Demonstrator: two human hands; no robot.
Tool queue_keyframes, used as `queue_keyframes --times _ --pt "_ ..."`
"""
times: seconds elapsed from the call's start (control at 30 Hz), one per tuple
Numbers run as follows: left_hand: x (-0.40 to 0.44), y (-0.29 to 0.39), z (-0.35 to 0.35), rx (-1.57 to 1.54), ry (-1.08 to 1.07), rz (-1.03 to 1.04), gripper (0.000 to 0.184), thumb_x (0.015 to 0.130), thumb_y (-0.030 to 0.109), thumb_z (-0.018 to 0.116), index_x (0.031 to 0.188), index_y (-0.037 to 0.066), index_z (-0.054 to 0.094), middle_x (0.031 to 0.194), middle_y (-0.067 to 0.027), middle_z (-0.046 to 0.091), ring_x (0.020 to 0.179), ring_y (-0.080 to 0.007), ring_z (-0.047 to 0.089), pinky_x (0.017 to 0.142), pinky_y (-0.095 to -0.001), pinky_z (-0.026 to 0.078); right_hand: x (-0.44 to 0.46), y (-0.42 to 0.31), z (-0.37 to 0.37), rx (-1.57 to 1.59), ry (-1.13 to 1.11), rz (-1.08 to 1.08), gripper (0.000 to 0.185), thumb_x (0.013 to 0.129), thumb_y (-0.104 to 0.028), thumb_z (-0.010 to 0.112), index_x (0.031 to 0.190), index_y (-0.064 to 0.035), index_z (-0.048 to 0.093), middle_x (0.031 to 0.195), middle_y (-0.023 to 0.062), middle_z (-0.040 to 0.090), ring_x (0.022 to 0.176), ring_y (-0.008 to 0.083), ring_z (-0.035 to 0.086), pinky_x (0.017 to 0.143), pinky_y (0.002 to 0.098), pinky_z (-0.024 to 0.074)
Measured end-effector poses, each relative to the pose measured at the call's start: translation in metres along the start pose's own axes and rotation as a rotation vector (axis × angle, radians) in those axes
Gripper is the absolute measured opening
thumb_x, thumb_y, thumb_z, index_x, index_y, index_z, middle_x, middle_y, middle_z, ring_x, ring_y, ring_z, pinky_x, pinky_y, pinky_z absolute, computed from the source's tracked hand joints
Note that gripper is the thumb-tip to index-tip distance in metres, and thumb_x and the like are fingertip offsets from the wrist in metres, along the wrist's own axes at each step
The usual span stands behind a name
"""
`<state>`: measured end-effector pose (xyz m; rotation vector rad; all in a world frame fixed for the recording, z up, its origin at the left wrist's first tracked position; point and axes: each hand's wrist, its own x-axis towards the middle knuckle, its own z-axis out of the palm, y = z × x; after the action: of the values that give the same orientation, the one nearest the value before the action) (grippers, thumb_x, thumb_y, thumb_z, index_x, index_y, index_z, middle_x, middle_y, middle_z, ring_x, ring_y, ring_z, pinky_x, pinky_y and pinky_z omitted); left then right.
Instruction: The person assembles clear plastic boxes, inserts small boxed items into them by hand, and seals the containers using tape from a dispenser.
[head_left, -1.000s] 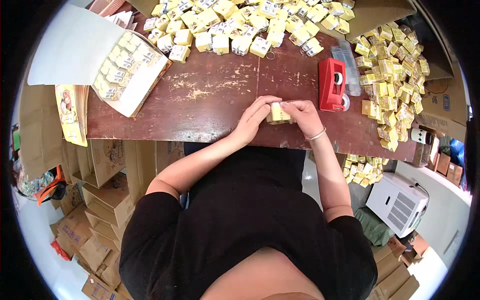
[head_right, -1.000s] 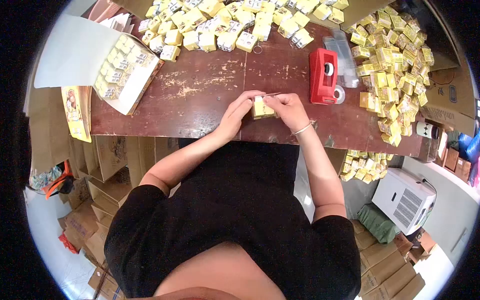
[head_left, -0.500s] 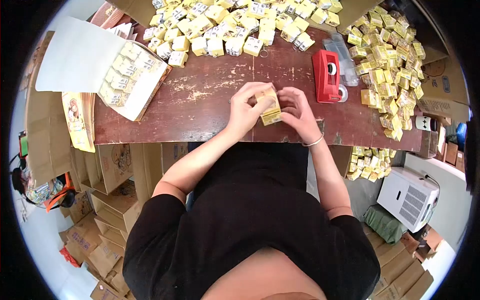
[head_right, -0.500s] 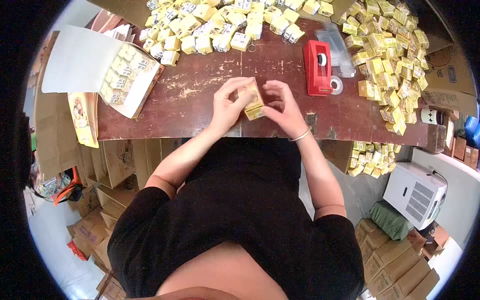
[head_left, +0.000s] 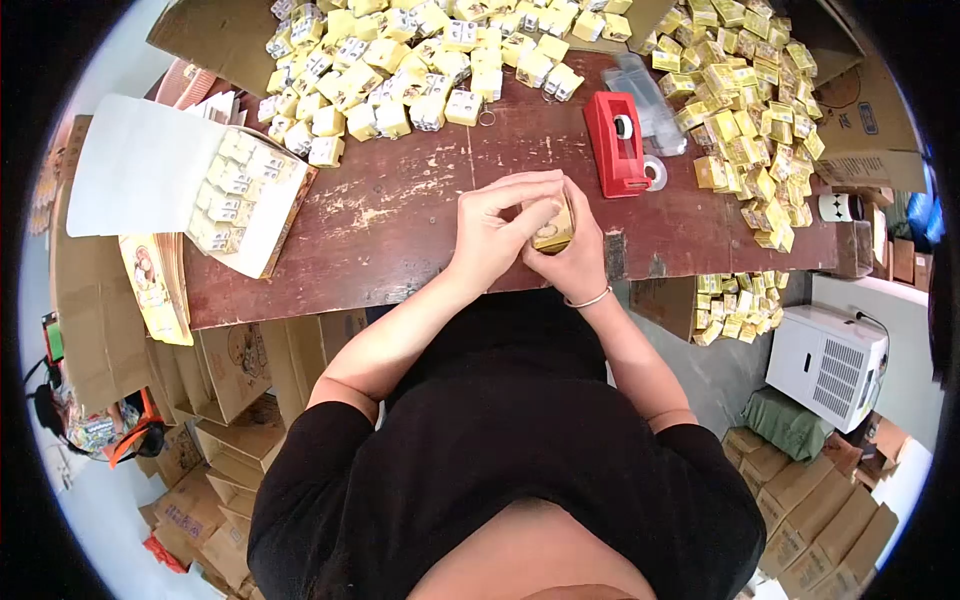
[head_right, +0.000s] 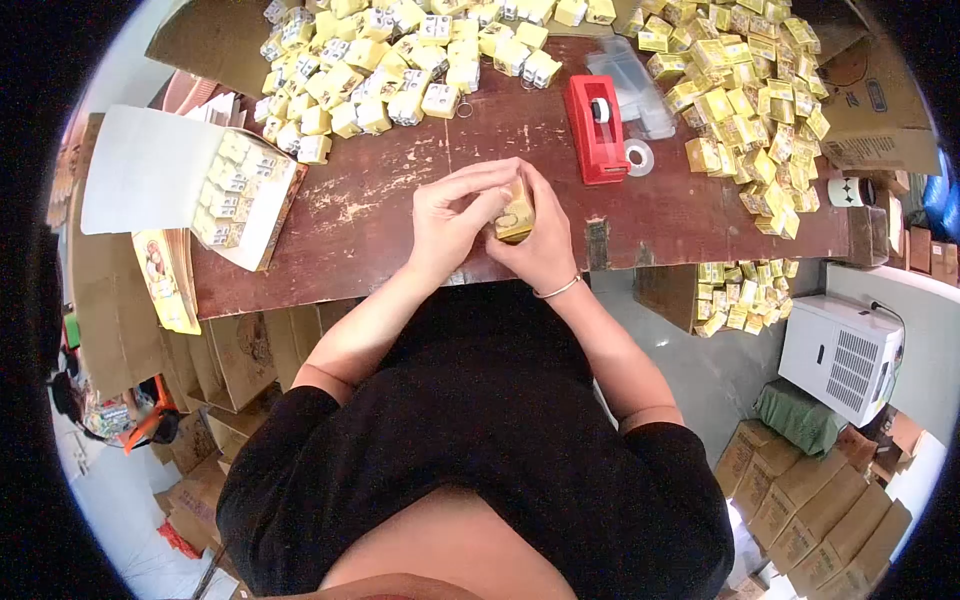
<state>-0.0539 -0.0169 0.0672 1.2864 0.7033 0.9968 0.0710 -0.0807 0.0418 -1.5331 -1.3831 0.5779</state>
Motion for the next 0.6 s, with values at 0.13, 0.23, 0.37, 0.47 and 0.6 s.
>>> queue_keyframes --times 0.13,0.23,0.37,0.47,0.6 --pt "0.007 -0.002 0.006 0.33 -0.085 0.296 0.022 0.081 0.007 0.069 0.103 0.003 0.072 0.114 -0.0158 0.067 0.109 -0.029 0.064 0.095 -0.038 0.049 0.0 -0.002 -0.01 0.058 0.018 0.051 0.086 0.064 -0.017 0.082 0.137 0.0005 0.039 0.126 0.019 0.056 0.115 0.0305 0.059 0.095 0.0374 0.048" --pt "0.011 -0.006 0.006 0.555 -0.172 0.537 0.029 0.08 0.012 0.071 0.108 0.005 0.069 0.119 -0.0136 0.065 0.11 -0.0325 0.062 0.094 -0.0412 0.05 0.0 -0.009 -0.019 0.033 0.048 0.038 0.087 0.063 -0.017 0.083 0.137 -0.0005 0.04 0.125 0.0183 0.057 0.115 0.0283 0.059 0.095 0.0369 0.0481" --pt "0.014 -0.007 0.011 0.61 -0.211 0.638 0.03 0.081 0.007 0.068 0.111 0.004 0.069 0.116 -0.0166 0.066 0.11 -0.0344 0.062 0.095 -0.0414 0.049 -0.005 0.0 -0.025 0.062 0.031 0.053 0.088 0.063 -0.017 0.084 0.137 -0.0005 0.04 0.127 0.0182 0.056 0.116 0.028 0.058 0.096 0.0373 0.0476" --pt "0.017 -0.014 0.012 0.66 -0.269 0.681 0.032 0.078 0.011 0.072 0.109 0.005 0.069 0.125 -0.0139 0.061 0.114 -0.0327 0.06 0.095 -0.0398 0.05 -0.007 0.006 -0.025 0.059 0.035 0.023 0.087 0.062 -0.016 0.084 0.136 -0.0006 0.04 0.128 0.0175 0.055 0.117 0.0277 0.057 0.097 0.0369 0.0468" --pt "0.011 -0.02 0.027 -0.078 -0.221 -0.101 0.075 0.073 0.006 0.077 0.14 0.005 0.043 0.14 -0.0109 0.047 0.12 -0.0194 0.053 0.101 -0.036 0.044 -0.009 0.016 -0.034 0.134 0.051 0.122 0.085 0.064 -0.014 0.083 0.136 -0.0007 0.04 0.126 0.0155 0.053 0.117 0.0257 0.054 0.097 0.036 0.0459"
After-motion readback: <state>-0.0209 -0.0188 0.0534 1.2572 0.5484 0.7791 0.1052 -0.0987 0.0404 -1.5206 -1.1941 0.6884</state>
